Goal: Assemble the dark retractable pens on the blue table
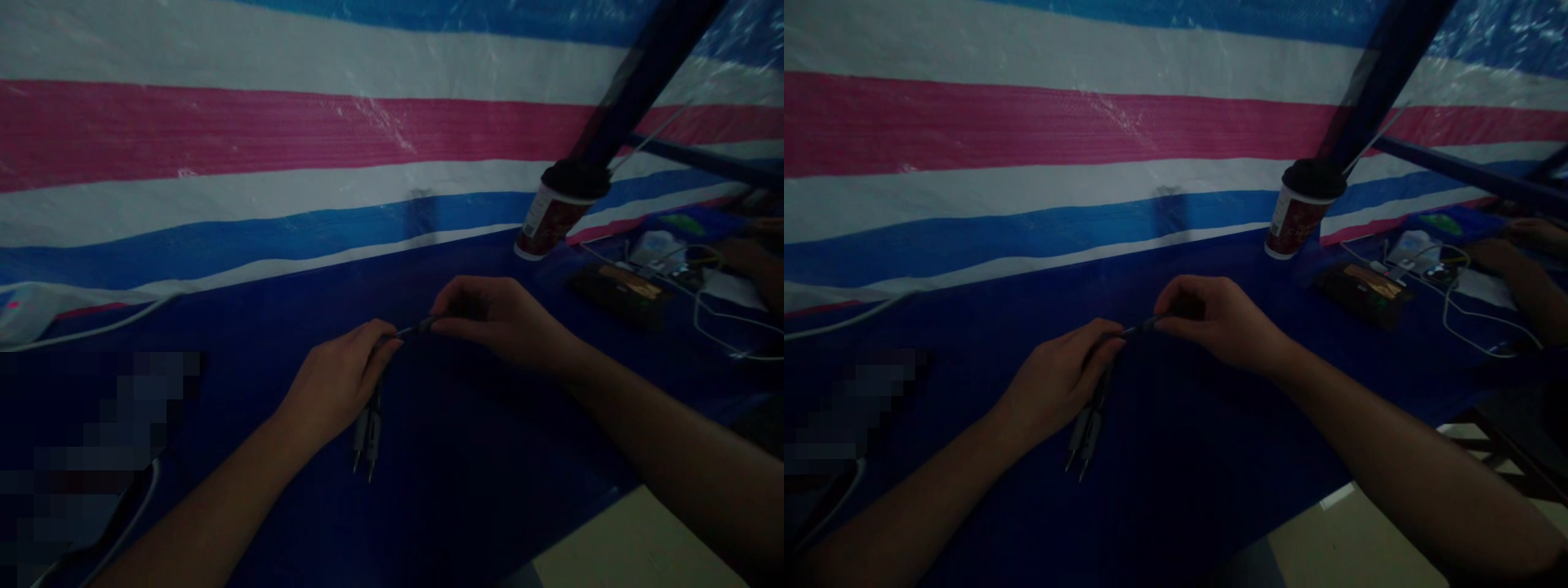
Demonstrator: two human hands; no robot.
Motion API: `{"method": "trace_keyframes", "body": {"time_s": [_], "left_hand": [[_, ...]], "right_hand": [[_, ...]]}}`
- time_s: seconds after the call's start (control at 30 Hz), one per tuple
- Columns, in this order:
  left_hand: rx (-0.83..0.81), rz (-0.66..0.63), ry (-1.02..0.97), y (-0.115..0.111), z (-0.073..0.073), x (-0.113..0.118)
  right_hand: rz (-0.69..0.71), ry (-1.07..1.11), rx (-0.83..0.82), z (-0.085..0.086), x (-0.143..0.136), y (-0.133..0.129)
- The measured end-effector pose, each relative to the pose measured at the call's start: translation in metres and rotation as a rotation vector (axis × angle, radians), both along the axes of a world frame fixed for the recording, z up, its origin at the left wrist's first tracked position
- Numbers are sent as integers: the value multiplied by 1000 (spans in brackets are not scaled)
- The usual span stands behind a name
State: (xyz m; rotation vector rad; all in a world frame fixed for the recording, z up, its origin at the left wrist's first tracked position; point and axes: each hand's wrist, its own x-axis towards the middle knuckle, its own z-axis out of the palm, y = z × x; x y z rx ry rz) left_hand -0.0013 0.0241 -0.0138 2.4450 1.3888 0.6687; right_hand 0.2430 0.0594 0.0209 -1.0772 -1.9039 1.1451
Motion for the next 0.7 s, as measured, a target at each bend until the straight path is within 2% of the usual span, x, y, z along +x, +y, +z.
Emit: {"method": "trace_keyframes", "body": {"time_s": [0.13,0.23,0.37,0.5,0.7], "left_hand": [[-92,2,-63,-2,3,0],[-85,2,-123,-3,3,-1],[-45,7,-165,-2,2,-2],[-20,-10,-173,-1,-1,-2],[-23,-13,-164,0,-1,-3]], "right_hand": [[-54,277,-69,0,2,4],[-136,381,17,2,3,4],[-251,352,164,7,4,2],[-270,330,180,12,5,2],[-293,414,165,10,5,3]]}}
